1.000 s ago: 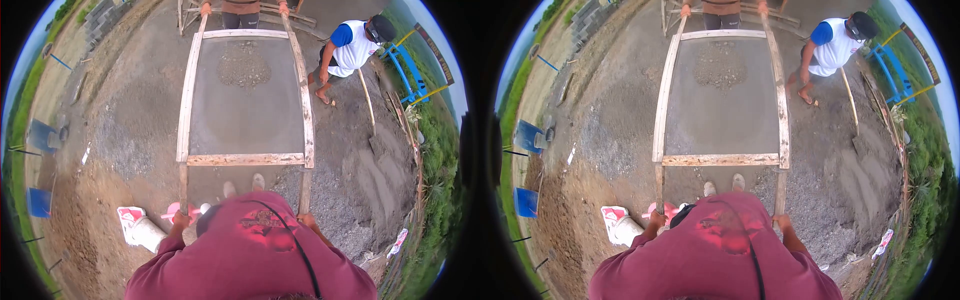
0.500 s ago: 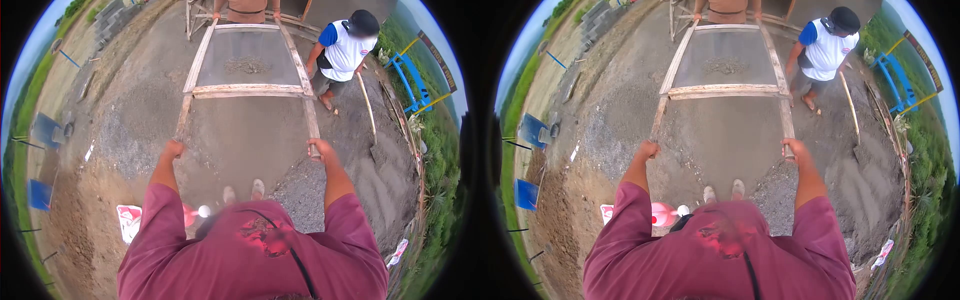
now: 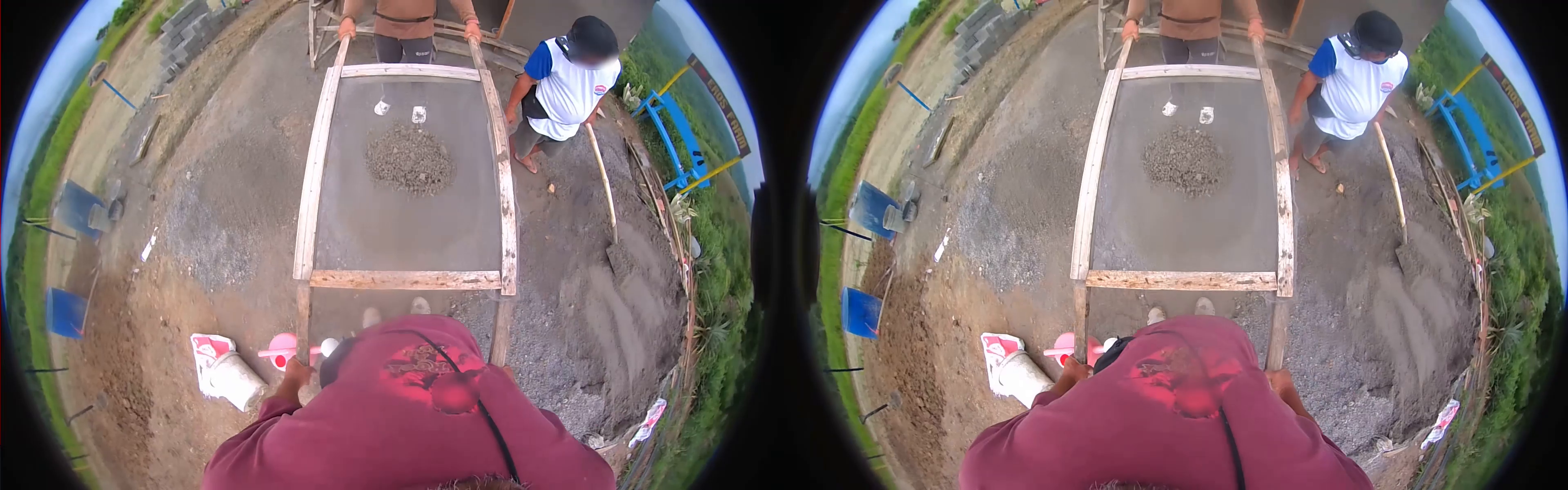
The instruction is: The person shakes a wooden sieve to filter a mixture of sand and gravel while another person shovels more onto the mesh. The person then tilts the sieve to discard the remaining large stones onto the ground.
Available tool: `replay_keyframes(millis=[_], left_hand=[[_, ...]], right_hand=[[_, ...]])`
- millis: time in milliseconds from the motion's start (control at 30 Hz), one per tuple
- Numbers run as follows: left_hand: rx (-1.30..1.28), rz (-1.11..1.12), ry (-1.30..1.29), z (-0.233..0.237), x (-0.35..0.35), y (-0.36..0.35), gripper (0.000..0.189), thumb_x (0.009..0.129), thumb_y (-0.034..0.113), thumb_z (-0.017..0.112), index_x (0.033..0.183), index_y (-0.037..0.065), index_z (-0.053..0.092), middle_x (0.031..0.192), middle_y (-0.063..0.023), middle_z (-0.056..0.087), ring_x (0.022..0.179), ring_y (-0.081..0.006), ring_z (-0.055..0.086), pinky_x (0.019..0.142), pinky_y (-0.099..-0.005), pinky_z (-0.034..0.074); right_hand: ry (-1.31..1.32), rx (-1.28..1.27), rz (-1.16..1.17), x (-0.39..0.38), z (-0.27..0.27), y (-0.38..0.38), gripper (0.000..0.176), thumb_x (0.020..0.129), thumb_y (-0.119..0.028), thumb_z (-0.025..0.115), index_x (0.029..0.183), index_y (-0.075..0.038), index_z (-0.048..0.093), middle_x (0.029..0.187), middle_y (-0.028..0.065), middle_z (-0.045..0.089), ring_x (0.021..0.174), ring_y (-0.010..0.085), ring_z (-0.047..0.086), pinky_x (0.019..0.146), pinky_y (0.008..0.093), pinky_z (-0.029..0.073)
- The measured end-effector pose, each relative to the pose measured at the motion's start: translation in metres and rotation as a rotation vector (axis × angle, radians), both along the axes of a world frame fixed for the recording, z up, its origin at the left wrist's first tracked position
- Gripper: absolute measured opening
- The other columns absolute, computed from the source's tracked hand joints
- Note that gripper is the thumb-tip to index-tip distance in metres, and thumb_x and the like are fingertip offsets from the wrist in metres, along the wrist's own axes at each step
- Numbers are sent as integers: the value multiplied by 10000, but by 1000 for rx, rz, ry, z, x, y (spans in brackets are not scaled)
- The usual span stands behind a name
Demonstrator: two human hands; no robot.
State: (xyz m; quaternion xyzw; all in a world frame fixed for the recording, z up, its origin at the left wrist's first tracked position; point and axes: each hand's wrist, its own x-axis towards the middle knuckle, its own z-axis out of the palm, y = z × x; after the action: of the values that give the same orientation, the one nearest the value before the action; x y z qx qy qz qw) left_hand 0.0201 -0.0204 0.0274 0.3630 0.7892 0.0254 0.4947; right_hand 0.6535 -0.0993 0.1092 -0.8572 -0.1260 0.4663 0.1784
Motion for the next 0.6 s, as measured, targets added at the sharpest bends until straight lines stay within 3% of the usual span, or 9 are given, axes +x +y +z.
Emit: replay_keyframes(millis=[33,100,133,167,233,333,433,567,600], left_hand=[[131,-76,-25,-31,-9,9,496,735,139,816,1161,-24,624,880,-175,704,735,-254,704,642,-401,557],[-119,-217,136,21,23,88,434,739,197,803,1027,-89,653,797,-212,707,730,-299,714,647,-436,558],[123,-243,243,-16,14,113,414,743,254,778,886,-115,657,758,-253,701,742,-345,728,657,-464,559],[61,-156,115,-23,15,160,431,733,284,733,861,-122,672,777,-289,699,775,-388,736,698,-481,569],[194,-305,294,-14,20,255,382,697,273,683,842,-78,721,820,-249,726,786,-390,736,699,-453,580],[253,-285,193,86,56,337,328,687,267,698,729,-58,713,686,-215,702,687,-346,734,641,-440,573],[241,-183,150,100,74,325,292,685,234,708,685,-58,701,652,-219,686,643,-338,725,621,-434,565],[268,-231,250,-5,65,173,279,733,209,702,807,-60,700,795,-281,701,847,-398,734,699,-469,557],[230,-250,193,-14,59,123,216,726,178,714,704,-35,681,603,-170,671,579,-274,703,588,-410,558]], right_hand=[[27,-12,39,3,-4,18,431,668,-166,793,946,149,697,846,184,710,723,275,701,626,410,524],[200,44,8,23,-38,69,353,718,-173,770,920,106,694,789,157,685,691,271,693,600,421,525],[346,113,-69,39,-66,95,284,758,-175,746,895,68,689,737,136,664,654,271,686,569,434,529],[409,147,-39,45,-50,140,222,781,-234,706,889,-47,655,707,60,634,583,221,657,506,370,541],[372,171,28,52,0,225,251,812,-270,690,972,-85,636,757,42,653,604,171,655,520,352,537],[321,178,66,63,64,305,278,822,-300,694,1005,-102,627,778,18,659,607,160,649,548,352,528],[273,174,64,67,65,307,249,824,-302,698,961,-104,637,761,22,655,607,159,647,540,343,516],[311,169,31,79,-23,172,239,811,-231,713,921,-31,644,724,77,642,584,213,648,519,365,499],[348,212,-62,79,-48,119,227,776,-180,736,872,17,674,708,112,656,569,234,645,507,374,489]])
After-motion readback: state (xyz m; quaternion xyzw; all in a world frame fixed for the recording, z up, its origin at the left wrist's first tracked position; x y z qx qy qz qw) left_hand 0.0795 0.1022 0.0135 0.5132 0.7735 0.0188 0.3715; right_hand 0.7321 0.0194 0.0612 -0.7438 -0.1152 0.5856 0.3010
